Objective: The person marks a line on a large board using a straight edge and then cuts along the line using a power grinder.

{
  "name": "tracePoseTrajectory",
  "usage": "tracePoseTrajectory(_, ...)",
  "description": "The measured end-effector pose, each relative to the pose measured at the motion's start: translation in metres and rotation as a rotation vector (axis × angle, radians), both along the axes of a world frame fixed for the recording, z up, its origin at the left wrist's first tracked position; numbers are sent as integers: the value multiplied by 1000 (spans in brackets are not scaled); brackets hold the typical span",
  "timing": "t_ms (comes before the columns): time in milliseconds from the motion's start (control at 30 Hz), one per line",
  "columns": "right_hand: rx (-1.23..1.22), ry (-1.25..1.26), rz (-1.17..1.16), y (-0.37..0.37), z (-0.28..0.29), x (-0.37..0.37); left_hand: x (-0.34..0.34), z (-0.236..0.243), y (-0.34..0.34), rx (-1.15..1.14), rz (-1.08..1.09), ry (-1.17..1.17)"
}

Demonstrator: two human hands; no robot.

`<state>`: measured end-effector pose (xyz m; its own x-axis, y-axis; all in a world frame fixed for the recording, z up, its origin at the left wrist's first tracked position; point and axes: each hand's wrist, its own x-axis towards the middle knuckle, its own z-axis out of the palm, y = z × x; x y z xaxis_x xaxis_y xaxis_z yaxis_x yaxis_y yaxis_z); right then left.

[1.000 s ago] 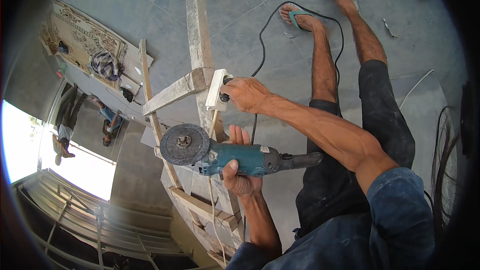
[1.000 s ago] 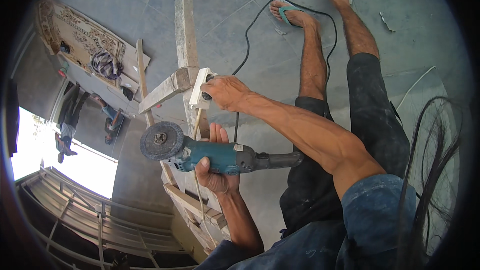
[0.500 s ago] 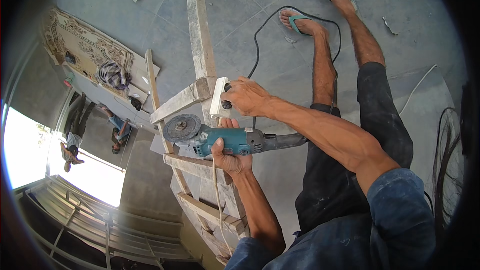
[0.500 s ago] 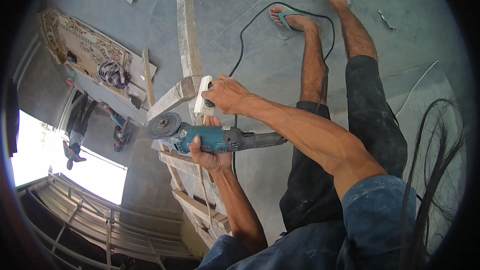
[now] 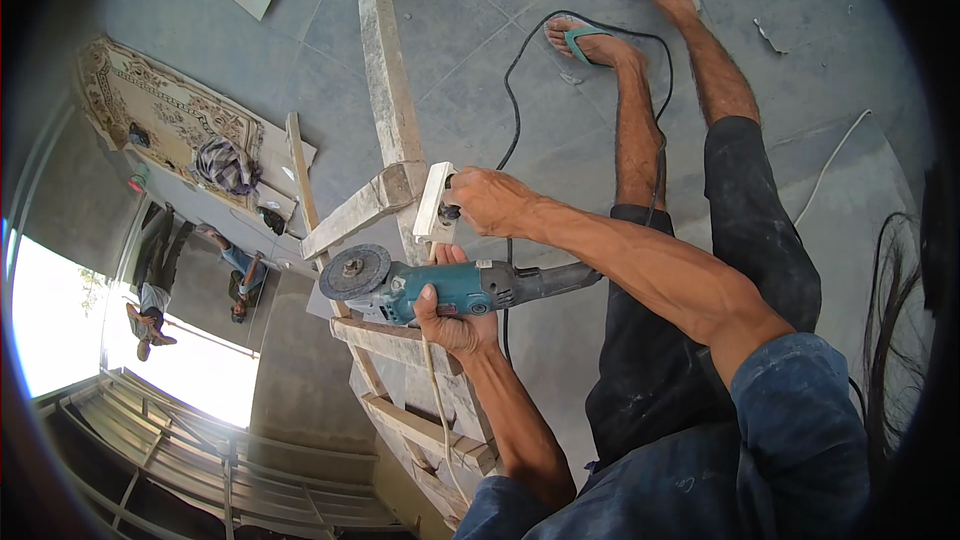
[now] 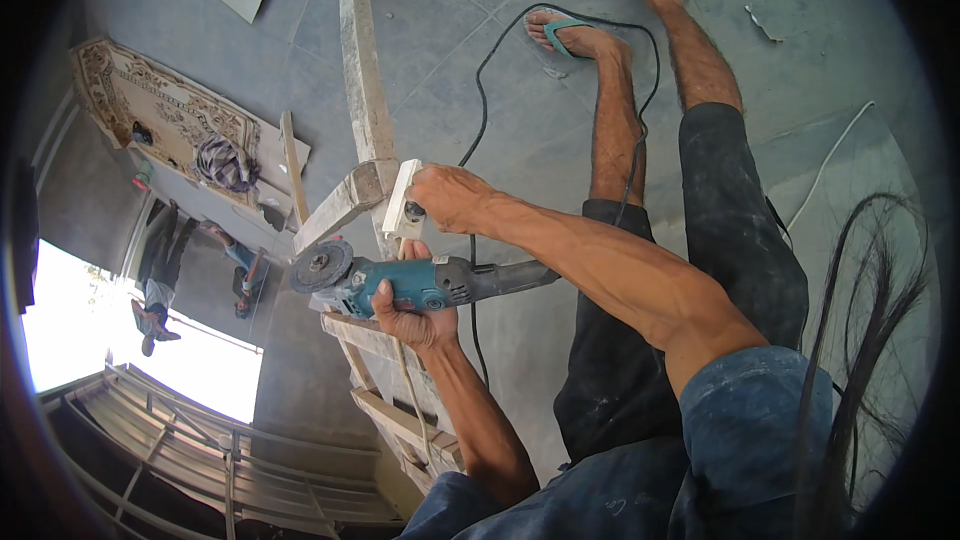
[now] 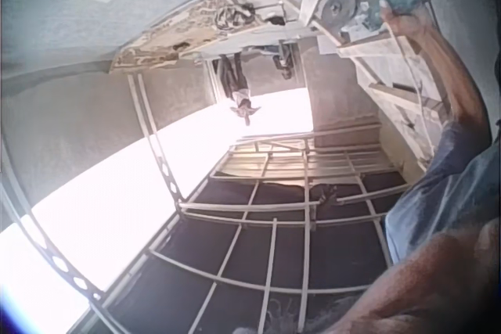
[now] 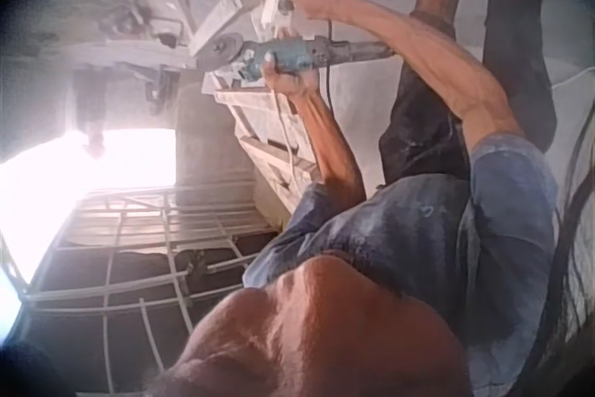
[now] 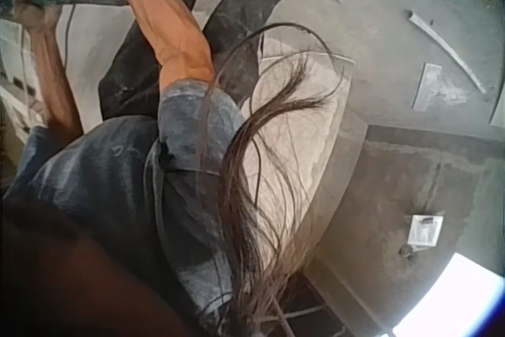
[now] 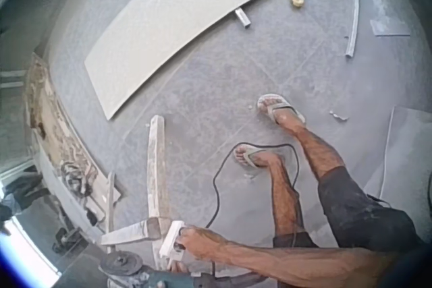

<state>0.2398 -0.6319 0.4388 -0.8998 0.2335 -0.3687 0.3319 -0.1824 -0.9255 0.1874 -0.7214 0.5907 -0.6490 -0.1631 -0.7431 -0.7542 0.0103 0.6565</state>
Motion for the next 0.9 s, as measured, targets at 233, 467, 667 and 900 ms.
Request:
tracePoseTrajectory(233, 30, 13, -16, -4, -3, -14, -2, 2, -1, -28, -54, -14)
tracePoseTrajectory(467, 77, 78, 98, 8, -14, -26, -8, -2, -11, 9, -32, -13)
tracePoseTrajectory(667, 78, 71, 135, 5, -10, -24, -13, 1, -10, 38, -52, -33)
tracePoseTrajectory(900, 127, 100, 124, 2, 1, -21, -11, 2, -6, 15, -54, -24)
